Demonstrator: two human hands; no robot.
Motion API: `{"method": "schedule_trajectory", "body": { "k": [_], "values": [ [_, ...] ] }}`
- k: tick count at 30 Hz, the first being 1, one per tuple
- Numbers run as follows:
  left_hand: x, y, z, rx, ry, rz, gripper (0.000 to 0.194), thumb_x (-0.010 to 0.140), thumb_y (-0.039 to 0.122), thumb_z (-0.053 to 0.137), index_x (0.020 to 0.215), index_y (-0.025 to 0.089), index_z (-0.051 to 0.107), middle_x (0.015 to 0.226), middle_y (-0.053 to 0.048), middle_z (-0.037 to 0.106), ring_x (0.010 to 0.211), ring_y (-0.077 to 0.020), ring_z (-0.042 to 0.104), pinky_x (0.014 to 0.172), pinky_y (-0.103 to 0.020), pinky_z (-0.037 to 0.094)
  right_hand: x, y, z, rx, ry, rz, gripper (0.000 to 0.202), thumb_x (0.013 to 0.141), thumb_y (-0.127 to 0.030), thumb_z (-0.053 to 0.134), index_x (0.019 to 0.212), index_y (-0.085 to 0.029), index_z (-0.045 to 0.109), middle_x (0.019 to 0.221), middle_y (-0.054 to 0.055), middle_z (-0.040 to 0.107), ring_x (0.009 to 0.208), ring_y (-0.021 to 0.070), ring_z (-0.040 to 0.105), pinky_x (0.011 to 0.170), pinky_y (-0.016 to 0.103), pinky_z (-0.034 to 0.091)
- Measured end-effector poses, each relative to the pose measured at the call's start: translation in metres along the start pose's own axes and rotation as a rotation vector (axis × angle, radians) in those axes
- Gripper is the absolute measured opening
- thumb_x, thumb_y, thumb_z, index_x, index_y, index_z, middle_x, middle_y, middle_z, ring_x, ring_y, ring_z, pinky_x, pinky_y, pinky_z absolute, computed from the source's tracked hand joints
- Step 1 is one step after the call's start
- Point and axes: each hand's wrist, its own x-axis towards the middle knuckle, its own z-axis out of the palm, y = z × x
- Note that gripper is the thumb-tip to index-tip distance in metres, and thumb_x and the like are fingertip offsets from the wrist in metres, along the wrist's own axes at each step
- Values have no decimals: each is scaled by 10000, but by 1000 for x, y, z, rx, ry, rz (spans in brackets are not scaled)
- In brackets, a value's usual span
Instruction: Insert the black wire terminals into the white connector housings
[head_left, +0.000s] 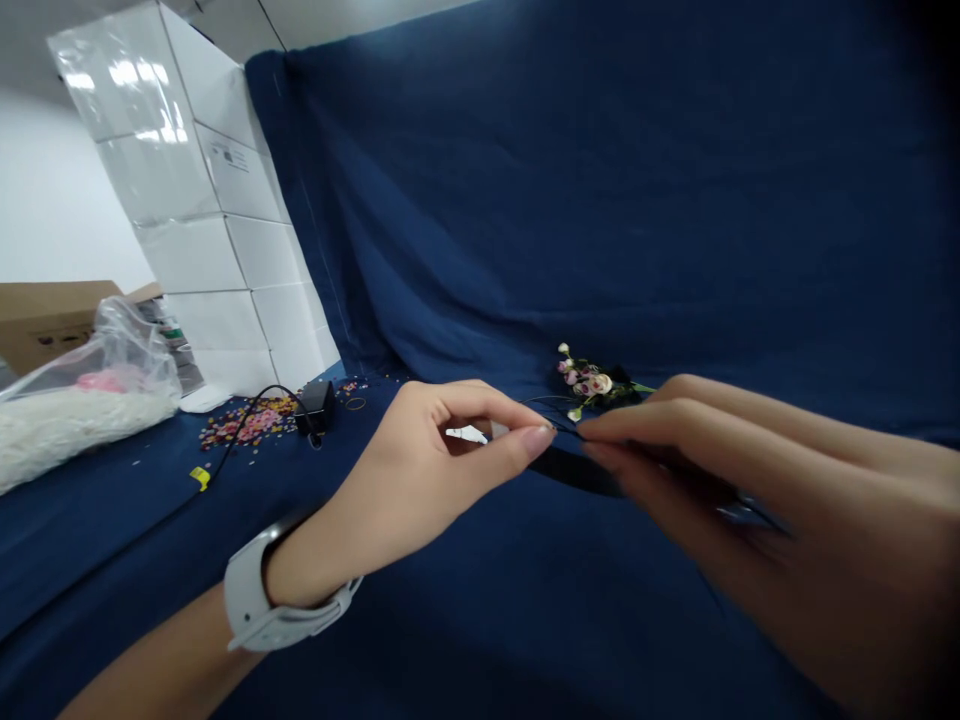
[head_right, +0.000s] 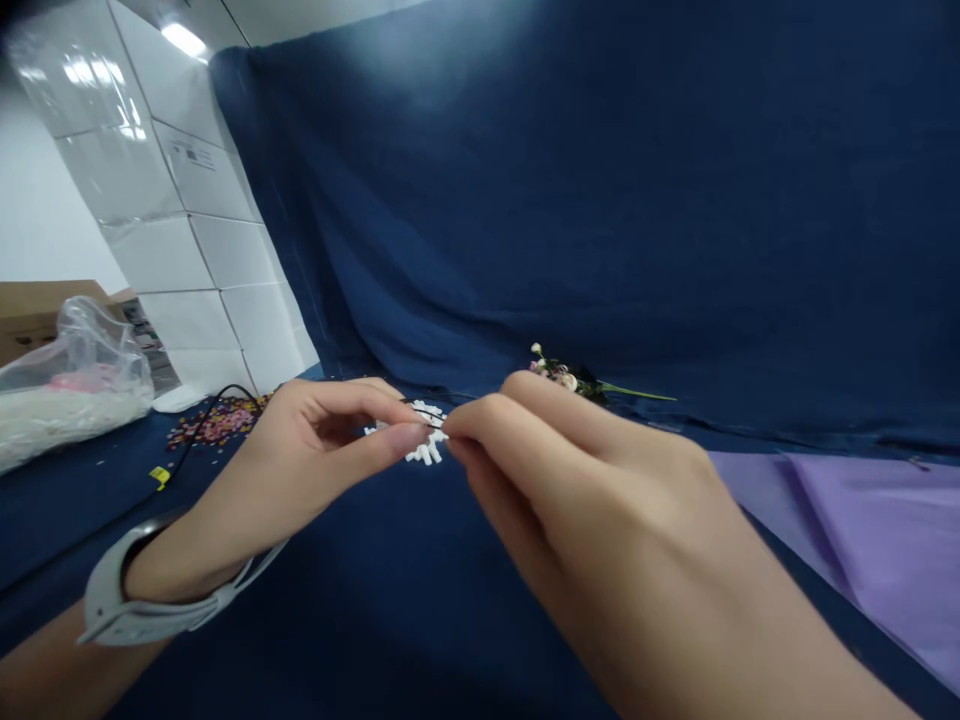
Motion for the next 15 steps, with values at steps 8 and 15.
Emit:
{"method": "schedule_trajectory", "body": {
  "k": [8, 15],
  "values": [
    [-3, 1, 4, -114, -90, -48, 177, 781, 358, 720, 952, 317, 733, 1032, 27, 716, 984, -175, 641, 745, -224, 521, 4, 0, -1, -4, 27, 22, 70, 918, -216, 514, 862, -246, 544, 738, -61, 562, 531, 36, 478, 491, 209, 357],
    [-2, 4, -2, -26, -80, -13, 224, 836, 326, 661, 1040, 262, 729, 1158, -32, 693, 1072, -254, 620, 736, -281, 541, 11, 1, -7, 85, -59, 92, 107, 881, -193, 538, 778, -218, 552, 658, -65, 586, 475, 44, 472, 513, 179, 382]
  ]
}}
